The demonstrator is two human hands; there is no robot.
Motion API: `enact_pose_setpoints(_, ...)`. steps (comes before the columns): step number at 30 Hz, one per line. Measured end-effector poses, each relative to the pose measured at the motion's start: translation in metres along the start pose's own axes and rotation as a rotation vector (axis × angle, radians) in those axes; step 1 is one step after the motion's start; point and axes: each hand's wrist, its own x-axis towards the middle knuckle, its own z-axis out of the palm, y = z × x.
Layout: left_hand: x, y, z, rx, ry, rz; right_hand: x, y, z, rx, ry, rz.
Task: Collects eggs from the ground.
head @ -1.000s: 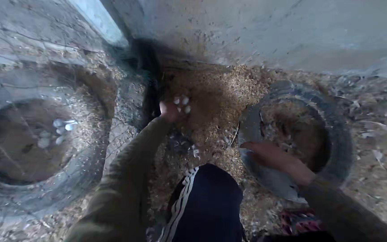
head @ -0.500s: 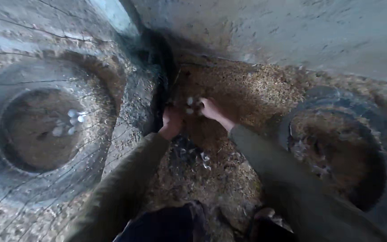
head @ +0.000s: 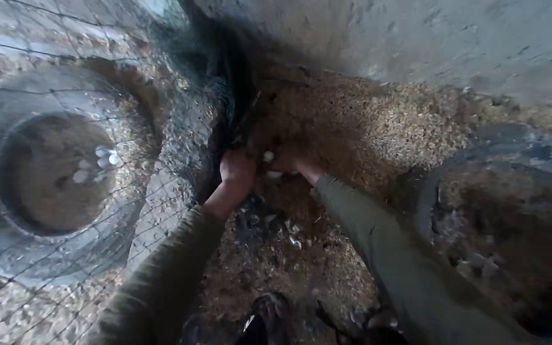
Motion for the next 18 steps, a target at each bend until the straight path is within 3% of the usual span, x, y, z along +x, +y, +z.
enact_pose_setpoints(2,-0.002,0.002,-0.006,0.012,-0.043,-0.006,-0.024,-0.004,-0.002,-0.011,-0.082,0.026)
enact_pose_setpoints(5,0.001,0.001,-0.005,-0.003,-0.024,0.003,-0.047,0.005,0.008,-0.098,-0.102,-0.085)
enact_pose_setpoints(8,0.001,0.001,0.005,-0.02,0.088,0.031,-0.075,0.011,0.015,-0.171,-0.091,-0.153)
enact_pose_setpoints(11,-0.006,0.02,0.014,-0.198,0.214,0.146,-0.097,0.021,0.024,-0.176,-0.077,-0.147)
enact_pose_setpoints(15,-0.005,0.039,0.042,-0.346,-0.014,0.373,-0.113,0.041,0.032,-0.088,0.014,-0.195)
enact_pose_setpoints(18,0.001,0.031,0.05,-0.343,-0.089,0.422,-0.123,0.056,0.021,0.008,0.039,-0.275)
